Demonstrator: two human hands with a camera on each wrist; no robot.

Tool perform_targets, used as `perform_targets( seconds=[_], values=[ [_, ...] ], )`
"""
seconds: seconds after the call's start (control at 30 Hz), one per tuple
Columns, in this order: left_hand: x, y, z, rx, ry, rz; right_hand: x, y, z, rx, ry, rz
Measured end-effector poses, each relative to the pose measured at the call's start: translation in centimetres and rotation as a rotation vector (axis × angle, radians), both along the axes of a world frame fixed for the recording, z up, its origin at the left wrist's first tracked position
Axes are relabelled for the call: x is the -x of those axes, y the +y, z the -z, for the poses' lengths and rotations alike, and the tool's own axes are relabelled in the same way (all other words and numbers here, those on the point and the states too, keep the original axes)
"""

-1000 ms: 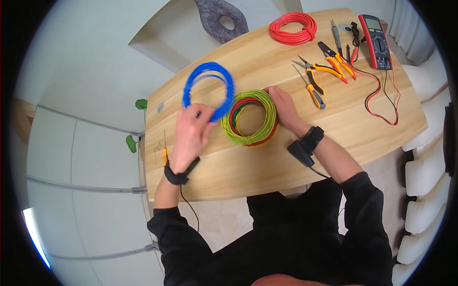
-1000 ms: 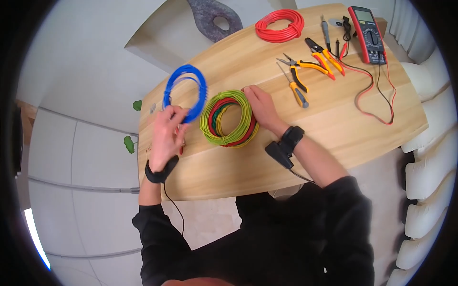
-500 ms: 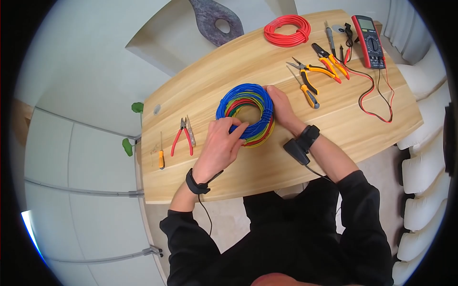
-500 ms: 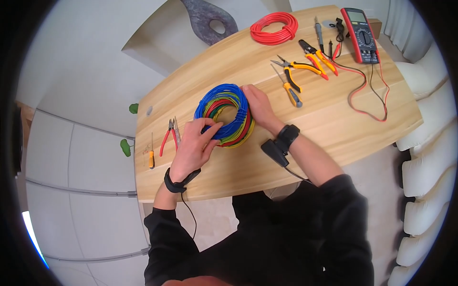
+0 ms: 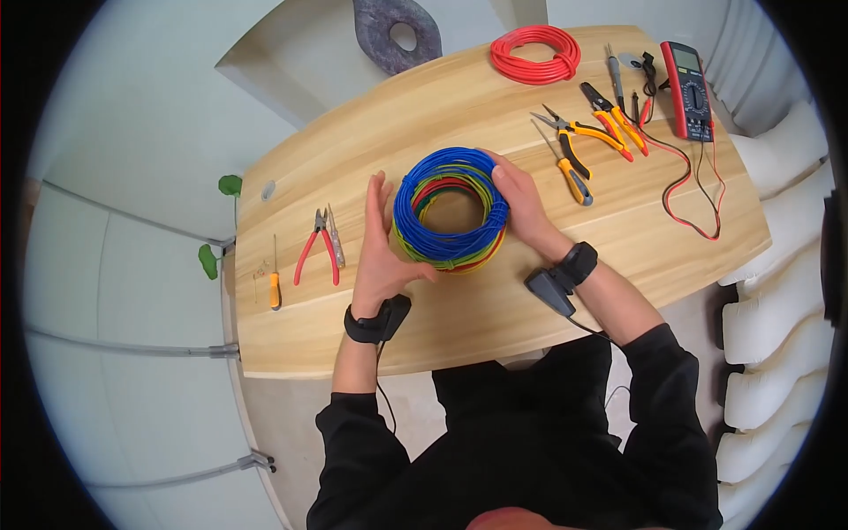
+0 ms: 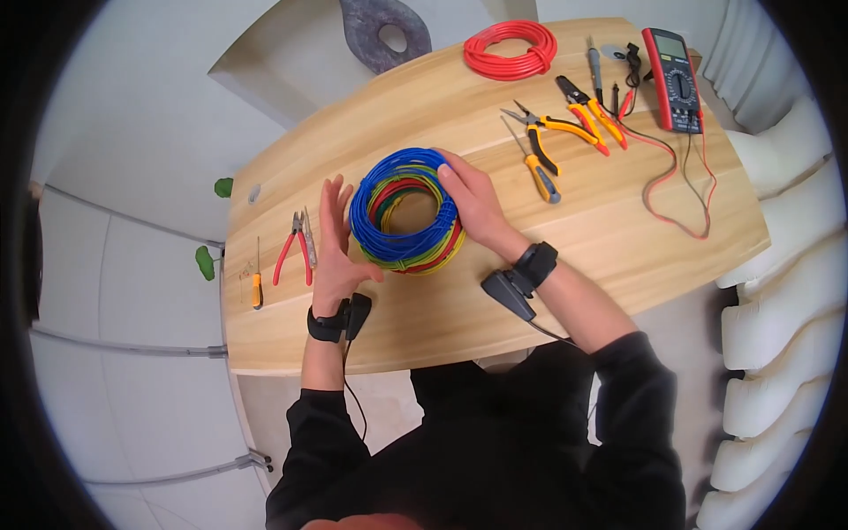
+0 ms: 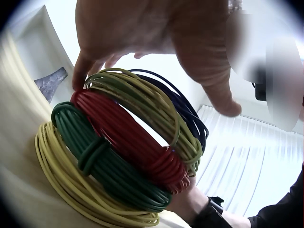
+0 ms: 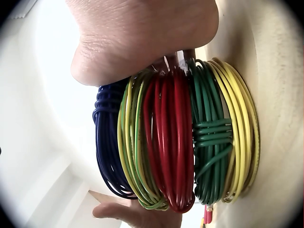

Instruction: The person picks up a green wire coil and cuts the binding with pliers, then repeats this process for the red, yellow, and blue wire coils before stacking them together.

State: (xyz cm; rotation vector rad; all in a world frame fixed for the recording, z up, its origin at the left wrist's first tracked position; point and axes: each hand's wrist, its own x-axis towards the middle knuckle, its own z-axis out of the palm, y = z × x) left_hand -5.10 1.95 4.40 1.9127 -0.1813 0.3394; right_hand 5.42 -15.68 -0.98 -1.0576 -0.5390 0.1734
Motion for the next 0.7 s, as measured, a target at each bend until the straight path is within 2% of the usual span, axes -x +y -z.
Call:
perform_targets(
  seconds=[0.13, 0.2, 0.37, 0.5, 0.7],
  values=[
    [0.3, -0.2, -0.3, -0.040, 0.142, 0.051, -0.1, -0.1, 0.1, 0.031, -0.051, 0.026],
    [0.4, 0.3, 0.0, -0.324, 0.152, 0.025, 0.1, -0.3, -0.4, 0.027, -0.050, 0.016],
    [0.2, 0.3, 0.6, -0.260, 0.121, 0.024, 1.4, -0.6, -2.3, 0.048, -0.152, 0.071],
    [0.4, 0.2, 0.5, -0.199, 0.140, 0.037, 1.6, -0.3, -1.5, 0.069, -0.153, 0.050],
    [0.6, -0.1, 0.1, -0.249, 0.108, 0.005, 1.7, -0.3, -1.6, 0.132, -0.158, 0.076]
  ],
)
